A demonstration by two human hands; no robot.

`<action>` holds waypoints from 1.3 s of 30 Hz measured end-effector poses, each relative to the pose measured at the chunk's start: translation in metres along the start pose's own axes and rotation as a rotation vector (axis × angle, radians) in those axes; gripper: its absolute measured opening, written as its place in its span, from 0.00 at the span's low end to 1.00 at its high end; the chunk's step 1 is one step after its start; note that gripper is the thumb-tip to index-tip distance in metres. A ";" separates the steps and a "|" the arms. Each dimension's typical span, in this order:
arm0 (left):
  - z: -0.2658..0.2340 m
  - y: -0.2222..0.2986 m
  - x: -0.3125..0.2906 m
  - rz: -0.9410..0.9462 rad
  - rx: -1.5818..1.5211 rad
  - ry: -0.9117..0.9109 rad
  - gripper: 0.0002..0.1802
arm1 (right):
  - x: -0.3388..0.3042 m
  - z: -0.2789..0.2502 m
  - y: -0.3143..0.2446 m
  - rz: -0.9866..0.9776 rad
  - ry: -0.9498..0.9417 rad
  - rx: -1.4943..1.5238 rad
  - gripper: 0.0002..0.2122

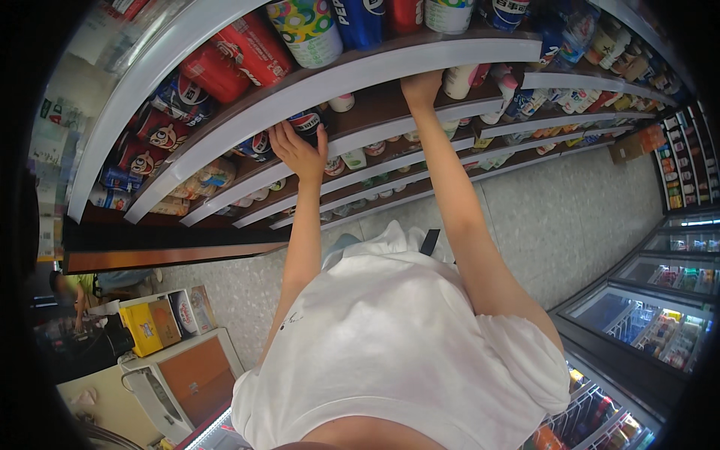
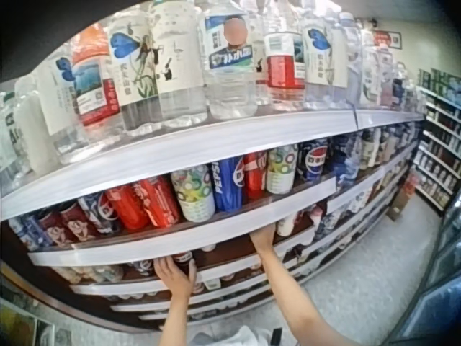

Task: Organize and rearrange various bottled and canned drinks on supermarket shelves.

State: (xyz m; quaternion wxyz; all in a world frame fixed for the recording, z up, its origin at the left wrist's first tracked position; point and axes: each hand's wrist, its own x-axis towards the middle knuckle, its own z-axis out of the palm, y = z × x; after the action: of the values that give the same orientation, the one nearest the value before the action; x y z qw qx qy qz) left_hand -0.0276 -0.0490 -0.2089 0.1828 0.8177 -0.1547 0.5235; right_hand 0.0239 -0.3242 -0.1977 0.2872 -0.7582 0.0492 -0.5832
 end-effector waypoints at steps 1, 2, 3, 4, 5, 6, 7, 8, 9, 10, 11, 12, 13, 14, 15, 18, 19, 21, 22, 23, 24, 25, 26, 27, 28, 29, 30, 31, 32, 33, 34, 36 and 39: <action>0.000 -0.002 -0.001 0.001 -0.004 0.000 0.41 | -0.001 0.004 0.003 -0.034 0.024 0.041 0.12; 0.000 -0.003 -0.001 0.000 0.000 0.001 0.41 | -0.002 0.007 0.005 -0.035 0.023 0.045 0.12; -0.001 -0.004 -0.002 0.001 0.010 0.001 0.41 | -0.003 0.008 0.005 0.004 0.014 0.060 0.13; -0.001 -0.005 -0.003 0.003 0.018 0.001 0.41 | -0.004 0.008 0.005 0.042 0.006 0.074 0.15; -0.001 -0.005 -0.003 0.004 0.016 0.000 0.41 | -0.002 0.007 0.005 0.043 0.007 0.073 0.15; -0.001 -0.005 -0.003 0.002 0.016 -0.006 0.41 | 0.001 0.006 0.008 -0.010 0.008 0.000 0.14; -0.001 -0.004 -0.002 0.001 0.014 -0.012 0.41 | 0.003 0.003 0.011 -0.062 0.009 -0.073 0.14; 0.000 -0.002 -0.002 0.005 0.006 -0.012 0.41 | 0.003 -0.001 0.013 -0.061 0.014 -0.081 0.14; -0.001 -0.004 -0.002 0.012 0.011 0.000 0.41 | 0.002 -0.006 0.008 -0.028 -0.058 -0.050 0.15; -0.001 -0.005 -0.002 0.020 0.015 0.013 0.42 | 0.002 -0.013 0.001 0.006 -0.128 -0.020 0.17; -0.001 -0.006 -0.002 0.021 0.015 0.014 0.42 | 0.001 -0.019 -0.007 0.006 -0.127 -0.020 0.17; 0.000 -0.005 -0.002 0.021 0.009 0.014 0.42 | 0.001 -0.028 -0.017 0.165 -0.270 0.032 0.20; -0.001 -0.006 -0.003 0.019 0.011 0.013 0.42 | 0.000 -0.035 -0.030 0.325 -0.417 0.090 0.23; -0.002 -0.007 -0.003 0.018 0.015 0.013 0.42 | -0.001 -0.041 -0.044 0.324 -0.419 0.093 0.23; -0.002 -0.006 -0.003 0.021 0.014 0.013 0.42 | -0.001 -0.048 -0.058 0.350 -0.462 0.134 0.25; -0.002 -0.006 -0.002 0.025 0.010 0.010 0.42 | -0.011 -0.054 -0.085 0.385 -0.557 0.234 0.29; -0.002 -0.005 -0.002 0.024 0.004 0.008 0.42 | -0.013 -0.054 -0.091 0.388 -0.611 0.291 0.30; -0.002 -0.004 -0.001 0.025 0.002 0.005 0.42 | -0.020 -0.051 -0.103 0.398 -0.657 0.338 0.31; -0.002 -0.004 -0.001 0.023 0.004 0.003 0.42 | -0.023 -0.049 -0.109 0.405 -0.707 0.386 0.31; -0.002 -0.004 0.000 0.026 0.003 0.003 0.42 | -0.024 -0.049 -0.113 0.305 -0.709 0.390 0.32; -0.002 -0.004 0.000 0.018 -0.001 0.016 0.41 | -0.023 -0.050 -0.118 0.304 -0.708 0.392 0.32; -0.002 -0.004 0.000 0.009 -0.004 0.029 0.39 | -0.022 -0.050 -0.123 0.354 -0.750 0.436 0.32; -0.003 -0.004 0.000 0.010 -0.003 0.031 0.39 | -0.022 -0.051 -0.125 0.404 -0.793 0.480 0.32; -0.003 -0.004 0.000 0.012 -0.007 0.028 0.39 | -0.022 -0.051 -0.124 0.404 -0.790 0.481 0.32; -0.002 -0.004 0.001 0.013 -0.012 0.026 0.40 | -0.023 -0.052 -0.121 0.445 -0.819 0.487 0.31; -0.002 -0.003 0.001 0.016 -0.013 0.028 0.40 | -0.023 -0.053 -0.119 0.487 -0.847 0.493 0.30; -0.002 -0.003 0.001 0.021 -0.014 0.014 0.41 | -0.028 -0.053 -0.113 0.486 -0.843 0.492 0.30; -0.002 -0.002 0.001 0.027 -0.015 0.001 0.42 | -0.032 -0.055 -0.107 0.482 -0.719 0.517 0.28; 0.000 0.000 0.002 0.030 -0.020 0.003 0.42 | -0.035 -0.058 -0.100 0.475 -0.593 0.539 0.26; -0.004 -0.006 -0.001 0.023 -0.004 0.000 0.42 | -0.032 -0.062 -0.101 0.433 -0.502 0.476 0.24; -0.004 -0.006 -0.002 0.018 -0.004 -0.004 0.42 | -0.026 -0.073 -0.097 0.391 -0.401 0.401 0.21; -0.004 -0.005 0.000 0.015 -0.014 0.004 0.41 | -0.019 -0.089 -0.077 0.451 -0.218 0.333 0.17; -0.004 -0.003 0.000 0.011 -0.019 0.012 0.40 | -0.006 -0.112 -0.047 0.410 -0.020 0.148 0.20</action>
State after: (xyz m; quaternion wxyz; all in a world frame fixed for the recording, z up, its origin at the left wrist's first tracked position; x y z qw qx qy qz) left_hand -0.0298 -0.0446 -0.2072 0.1887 0.8120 -0.1629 0.5278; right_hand -0.0923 -0.3246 -0.1624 0.4555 -0.7149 0.1565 -0.5069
